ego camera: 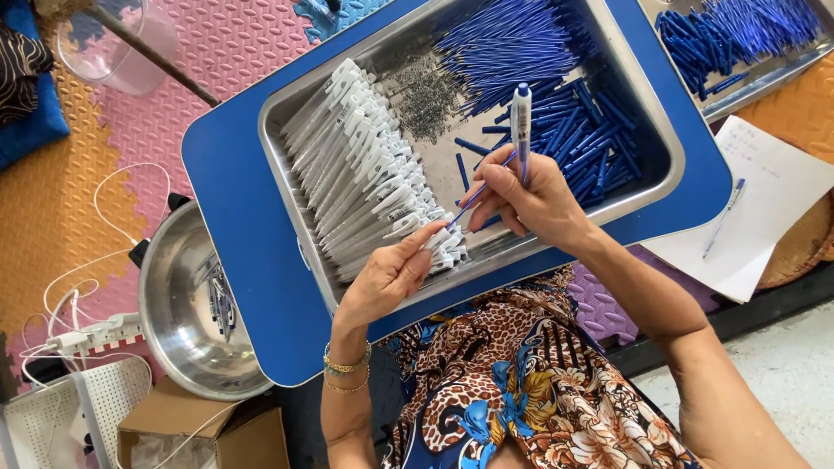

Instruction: Manually assembling ballpoint pens by inserting ink refills into barrels and attaching caps.

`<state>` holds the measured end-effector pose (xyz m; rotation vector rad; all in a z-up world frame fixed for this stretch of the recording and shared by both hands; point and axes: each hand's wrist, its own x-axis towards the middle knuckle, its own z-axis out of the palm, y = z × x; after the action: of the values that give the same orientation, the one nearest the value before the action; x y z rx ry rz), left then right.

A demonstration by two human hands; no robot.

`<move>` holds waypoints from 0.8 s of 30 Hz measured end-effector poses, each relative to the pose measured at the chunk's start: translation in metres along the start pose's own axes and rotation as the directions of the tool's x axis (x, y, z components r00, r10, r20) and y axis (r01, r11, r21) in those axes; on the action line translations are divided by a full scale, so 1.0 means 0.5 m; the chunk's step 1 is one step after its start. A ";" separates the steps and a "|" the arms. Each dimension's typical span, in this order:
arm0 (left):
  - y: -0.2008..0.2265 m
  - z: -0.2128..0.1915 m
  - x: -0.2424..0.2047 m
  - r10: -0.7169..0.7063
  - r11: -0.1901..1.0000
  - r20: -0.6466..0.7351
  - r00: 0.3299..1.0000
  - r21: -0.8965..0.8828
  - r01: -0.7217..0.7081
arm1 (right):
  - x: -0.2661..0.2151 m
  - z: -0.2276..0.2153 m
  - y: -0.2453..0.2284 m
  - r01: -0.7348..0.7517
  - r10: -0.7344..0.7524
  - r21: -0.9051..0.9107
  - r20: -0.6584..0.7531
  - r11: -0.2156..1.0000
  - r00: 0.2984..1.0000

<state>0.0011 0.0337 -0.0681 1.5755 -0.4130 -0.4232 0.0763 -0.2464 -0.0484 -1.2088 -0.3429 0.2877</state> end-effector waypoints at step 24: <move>-0.018 0.002 -0.001 -0.138 0.978 0.019 0.990 -0.154 0.140 | 0.012 -0.029 -0.018 -0.029 0.029 0.020 -0.020 0.999 0.999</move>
<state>0.0001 0.0335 -0.0773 1.4562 -0.2697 -0.5561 0.0882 -0.2595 -0.0439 -1.1976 -0.3046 0.3028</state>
